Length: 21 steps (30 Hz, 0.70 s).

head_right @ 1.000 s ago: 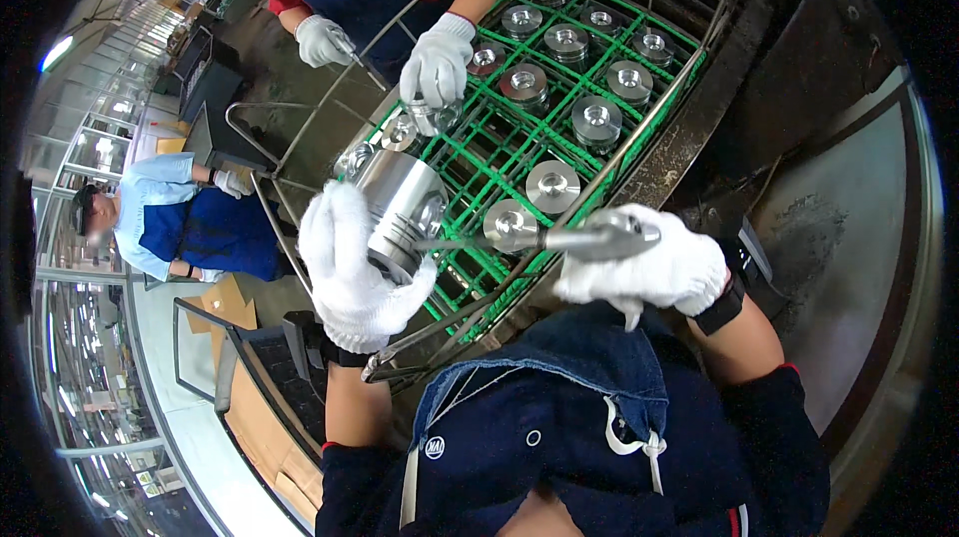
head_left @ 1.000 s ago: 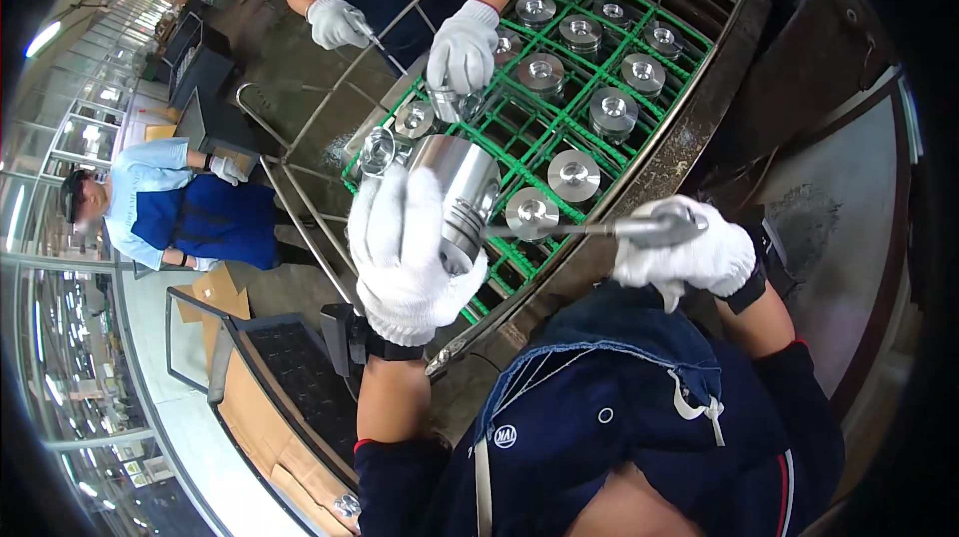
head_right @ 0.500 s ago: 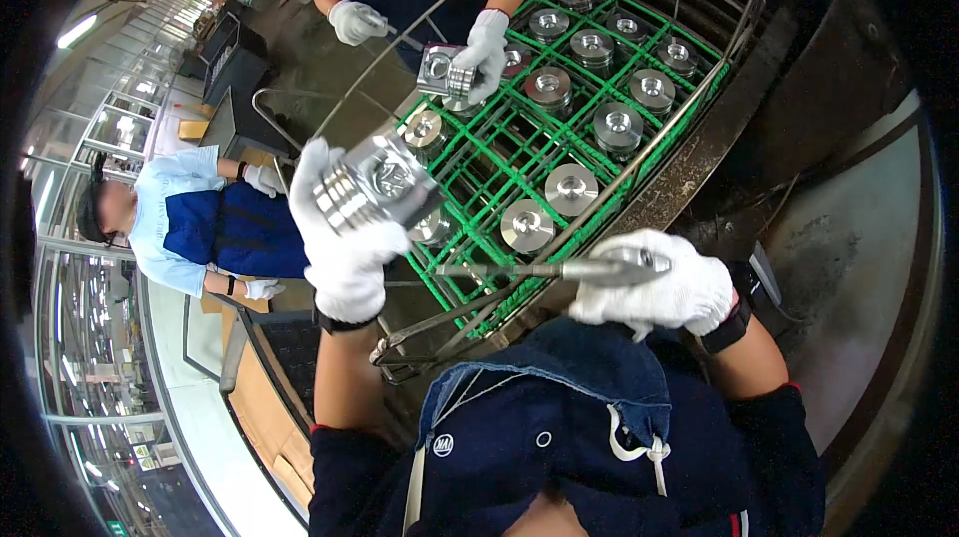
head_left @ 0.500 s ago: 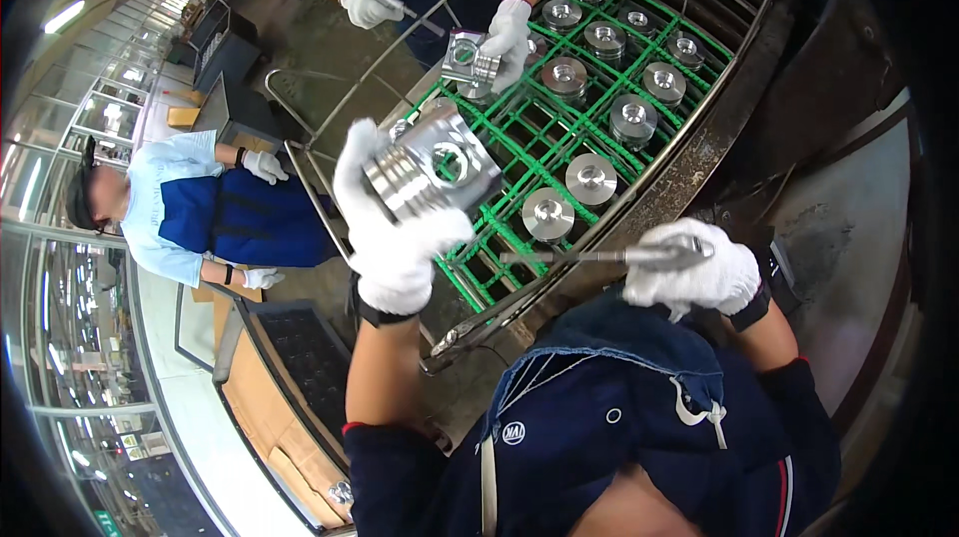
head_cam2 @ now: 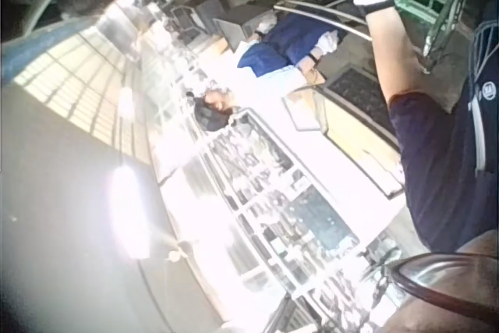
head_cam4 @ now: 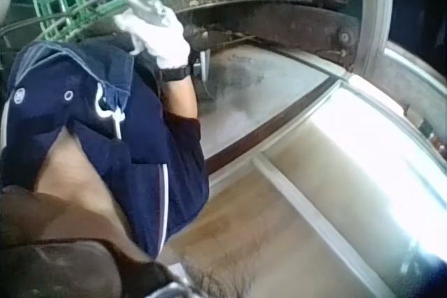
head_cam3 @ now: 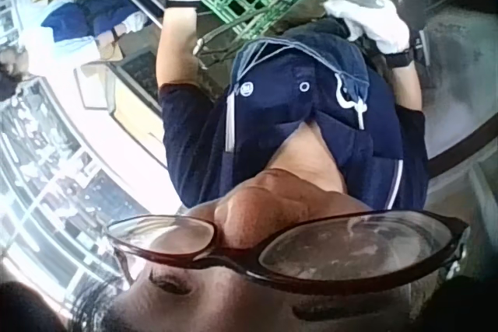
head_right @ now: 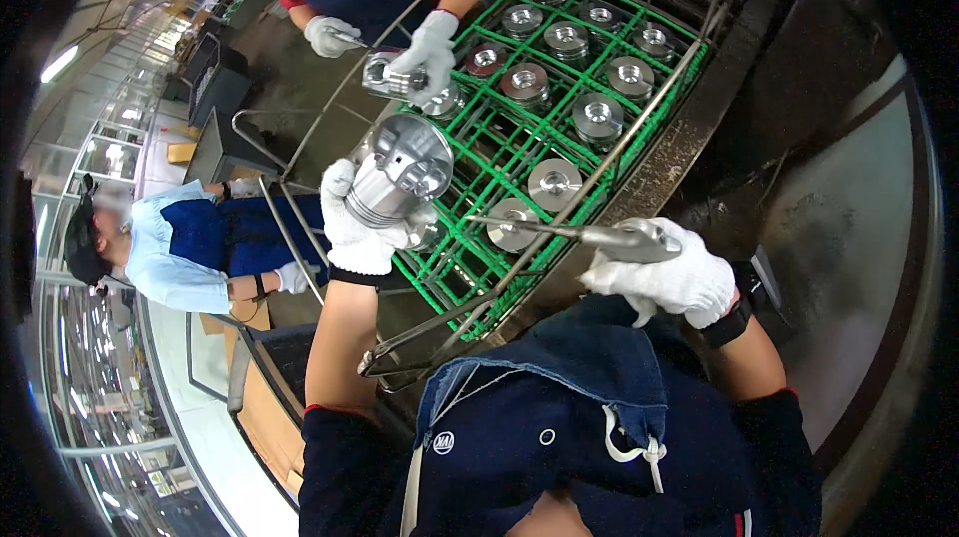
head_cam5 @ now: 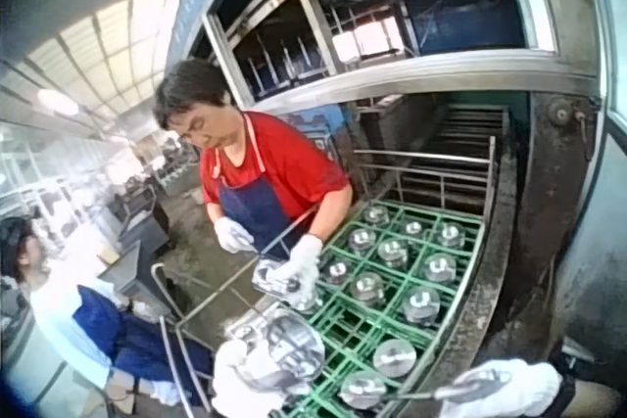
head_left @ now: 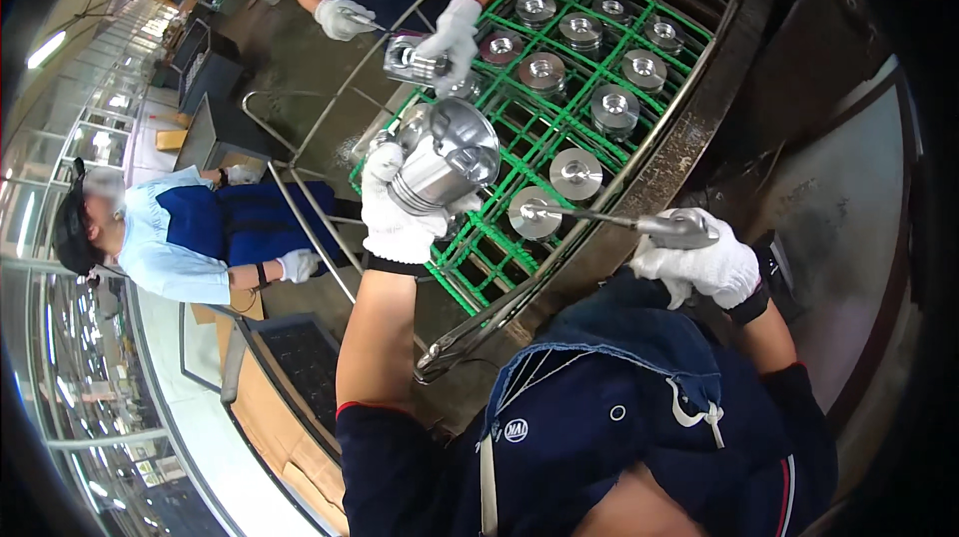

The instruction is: The recorder and coworkers are loading metal pistons into a rack and using a spray tool to clean or rinse them on a factory floor.

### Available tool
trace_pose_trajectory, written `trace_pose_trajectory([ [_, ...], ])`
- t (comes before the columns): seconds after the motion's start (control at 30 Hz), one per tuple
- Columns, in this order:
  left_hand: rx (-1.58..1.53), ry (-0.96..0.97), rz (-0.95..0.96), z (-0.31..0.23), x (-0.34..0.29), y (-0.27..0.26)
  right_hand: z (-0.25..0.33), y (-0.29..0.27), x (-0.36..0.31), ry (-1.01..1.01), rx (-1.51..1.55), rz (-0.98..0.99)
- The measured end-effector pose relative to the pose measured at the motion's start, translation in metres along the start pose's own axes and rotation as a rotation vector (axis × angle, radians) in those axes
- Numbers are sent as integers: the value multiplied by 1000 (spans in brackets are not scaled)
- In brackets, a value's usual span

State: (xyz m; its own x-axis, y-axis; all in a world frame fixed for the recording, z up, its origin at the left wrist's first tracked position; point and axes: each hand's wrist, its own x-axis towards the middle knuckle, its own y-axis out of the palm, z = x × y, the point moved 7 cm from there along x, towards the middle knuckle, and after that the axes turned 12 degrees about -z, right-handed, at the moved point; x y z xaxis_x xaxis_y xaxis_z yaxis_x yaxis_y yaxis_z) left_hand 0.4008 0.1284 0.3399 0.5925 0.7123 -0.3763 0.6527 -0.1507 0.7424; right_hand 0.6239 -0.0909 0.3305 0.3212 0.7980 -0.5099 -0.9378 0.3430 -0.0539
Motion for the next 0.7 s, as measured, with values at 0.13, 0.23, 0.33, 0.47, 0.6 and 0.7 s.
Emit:
trace_pose_trajectory([
  [0.13,92,-20,-72,16,2,0,0,6,8,39,-94,41],
  [0.23,102,-48,-51,25,4,-2,-3,11,9,31,-49,48],
  [0.33,79,-165,56,36,2,1,-6,20,14,21,-74,118],
  [0.47,347,-130,-165,52,0,-3,4,40,15,-33,-313,193],
  [0.6,300,-185,-283,54,-10,-6,8,37,15,57,-329,263],
  [0.7,132,-211,-275,52,-16,21,-17,-4,33,-233,141,256],
])
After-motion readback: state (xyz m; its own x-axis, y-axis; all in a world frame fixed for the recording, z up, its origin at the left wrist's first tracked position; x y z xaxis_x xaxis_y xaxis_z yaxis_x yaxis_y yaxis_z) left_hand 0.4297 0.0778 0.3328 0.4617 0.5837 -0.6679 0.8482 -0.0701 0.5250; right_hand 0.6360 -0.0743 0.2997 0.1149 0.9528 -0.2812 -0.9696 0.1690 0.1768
